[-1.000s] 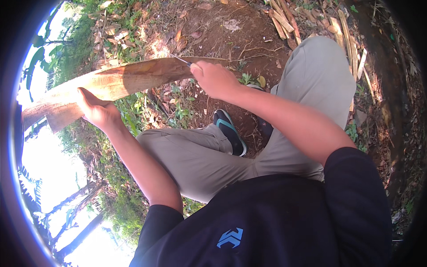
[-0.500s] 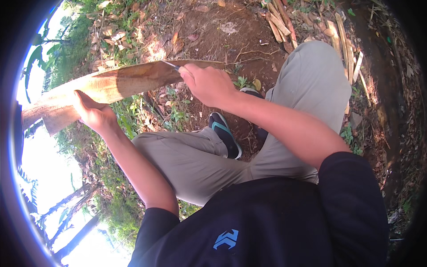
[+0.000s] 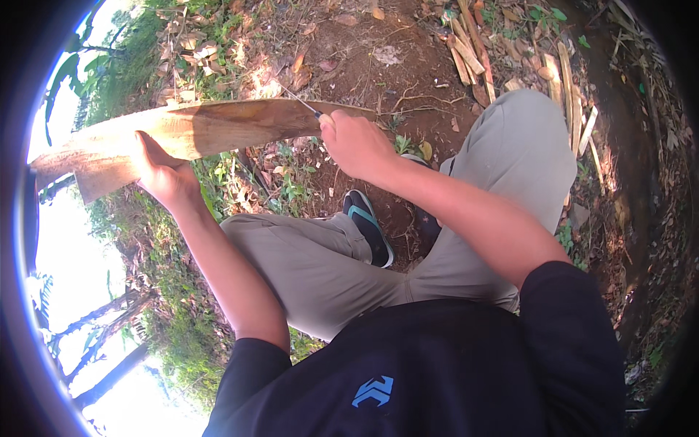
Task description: The person sits on the ground and uses a knife to shave thin strips from a piece of wood held in their left hand. They repeatedly scrape the blade along the wood's surface to remove bark and create shavings.
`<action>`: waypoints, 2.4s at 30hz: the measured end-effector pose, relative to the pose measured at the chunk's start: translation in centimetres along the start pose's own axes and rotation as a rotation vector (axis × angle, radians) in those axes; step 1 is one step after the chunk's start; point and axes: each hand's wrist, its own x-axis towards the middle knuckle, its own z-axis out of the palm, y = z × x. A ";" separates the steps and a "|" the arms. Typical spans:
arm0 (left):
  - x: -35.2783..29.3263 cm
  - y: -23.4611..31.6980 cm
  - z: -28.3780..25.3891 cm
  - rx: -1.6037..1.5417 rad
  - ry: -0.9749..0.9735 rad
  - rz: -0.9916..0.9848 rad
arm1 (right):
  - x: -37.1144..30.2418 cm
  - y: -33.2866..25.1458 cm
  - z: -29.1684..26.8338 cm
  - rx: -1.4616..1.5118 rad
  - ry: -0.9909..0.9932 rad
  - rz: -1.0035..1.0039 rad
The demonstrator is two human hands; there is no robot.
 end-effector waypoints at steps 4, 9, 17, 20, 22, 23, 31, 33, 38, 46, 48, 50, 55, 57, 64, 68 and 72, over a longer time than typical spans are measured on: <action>-0.4 0.1 -0.1 0.115 -0.063 0.015 | 0.3 -0.1 -0.1 0.035 0.001 0.037; -0.7 0.5 0.1 0.337 -0.285 0.014 | 0.8 0.3 -0.2 -0.025 0.116 0.009; -1.7 -0.1 1.1 0.241 -0.256 -0.115 | 1.0 -0.1 -1.4 -0.018 0.094 0.059; -2.0 -0.6 1.8 0.354 -0.264 -0.119 | 0.9 -0.3 -1.6 -0.036 0.078 0.059; -2.0 -1.8 1.7 0.319 -0.216 -0.119 | 0.8 -0.5 -1.7 -0.039 0.067 0.059; -2.0 -2.2 1.7 0.304 -0.193 -0.119 | 0.7 -0.6 -1.8 -0.033 0.063 0.059; -3.8 -4.0 2.8 0.223 -0.113 -0.223 | 0.0 -1.2 -2.0 -0.102 0.126 -0.092; -4.0 -4.4 2.3 0.210 -0.112 -0.301 | -0.6 -2.1 -2.5 -0.072 0.166 -0.213; -4.8 -3.3 4.0 0.212 -0.182 -0.390 | -0.3 -0.6 -1.9 -0.120 0.149 -0.110; -4.5 -2.9 3.9 0.272 -0.202 -0.418 | -0.6 -0.6 -2.0 -0.118 0.126 -0.115; -4.5 -2.8 4.3 0.282 -0.199 -0.408 | -0.3 -0.2 -1.3 -0.107 0.122 -0.077; -4.5 -2.5 4.4 0.268 -0.207 -0.400 | -0.2 -0.3 -1.5 -0.108 0.118 -0.084; -4.4 -2.4 4.4 0.283 -0.195 -0.403 | -0.3 0.3 -0.9 -0.057 0.185 -0.127; -4.6 -2.2 4.7 0.290 -0.202 -0.403 | -0.2 0.5 -0.7 -0.067 0.199 -0.133; -4.6 -1.7 4.6 0.333 -0.246 -0.395 | -0.5 -1.0 -1.3 0.000 0.259 -0.265; -4.6 -1.7 4.9 0.315 -0.218 -0.393 | -0.2 -0.3 -1.2 -0.083 0.187 -0.127; -4.4 -1.7 4.7 0.326 -0.187 -0.396 | -0.2 -0.5 -1.1 -0.075 0.208 -0.171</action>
